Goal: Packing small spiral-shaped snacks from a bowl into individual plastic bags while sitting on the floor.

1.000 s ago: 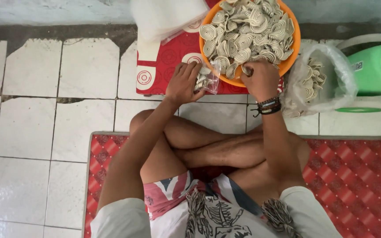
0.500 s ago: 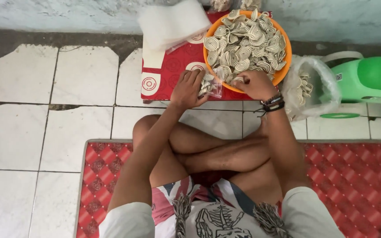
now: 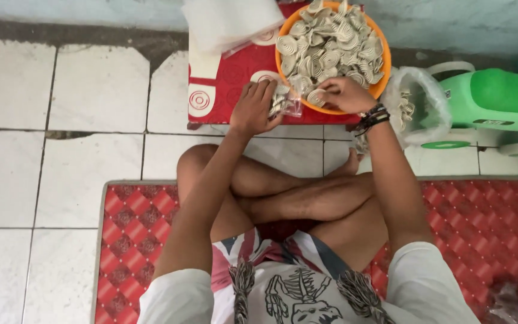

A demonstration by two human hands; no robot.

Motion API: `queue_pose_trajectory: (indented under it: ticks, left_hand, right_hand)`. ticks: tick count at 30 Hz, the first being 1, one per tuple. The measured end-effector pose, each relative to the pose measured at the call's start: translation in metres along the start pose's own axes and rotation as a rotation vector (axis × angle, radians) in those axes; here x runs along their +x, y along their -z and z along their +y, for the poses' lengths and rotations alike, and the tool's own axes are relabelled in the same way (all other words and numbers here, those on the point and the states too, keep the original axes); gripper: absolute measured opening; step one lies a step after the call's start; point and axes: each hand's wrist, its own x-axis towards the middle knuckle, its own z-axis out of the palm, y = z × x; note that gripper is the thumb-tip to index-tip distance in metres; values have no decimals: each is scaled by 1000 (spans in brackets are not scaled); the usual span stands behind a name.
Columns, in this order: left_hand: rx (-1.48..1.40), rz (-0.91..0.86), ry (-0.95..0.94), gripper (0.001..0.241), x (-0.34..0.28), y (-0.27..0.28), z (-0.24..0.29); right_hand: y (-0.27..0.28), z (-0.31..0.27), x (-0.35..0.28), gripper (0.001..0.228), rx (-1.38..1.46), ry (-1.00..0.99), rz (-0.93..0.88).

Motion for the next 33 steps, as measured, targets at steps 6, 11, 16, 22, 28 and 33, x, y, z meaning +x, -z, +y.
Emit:
queue_pose_trajectory:
  ticks: [6,11,16,22,28,33]
  left_hand:
    - [-59,9,14,79,2,4,0]
    - [-101,-8,29,79,4,8,-1]
    - [-103,-32,80,79,1,3,-1]
    - [-124,-12,156,81,2,4,0]
    - [-102,1,149,79,3,4,-1]
    - [-91,-10,152,79,3,4,-1]
  right_hand:
    - [-5,53,27,43,254,41,48]
    - [-7,42,22,40,451,41,106]
    - [-9,13,9,33,572,-20,211]
    - [-12,-15,7,34,544,47,245]
    - [-24,-38,7,26,376,160,328]
    - [-25,-54,-2,25,224,163,425]
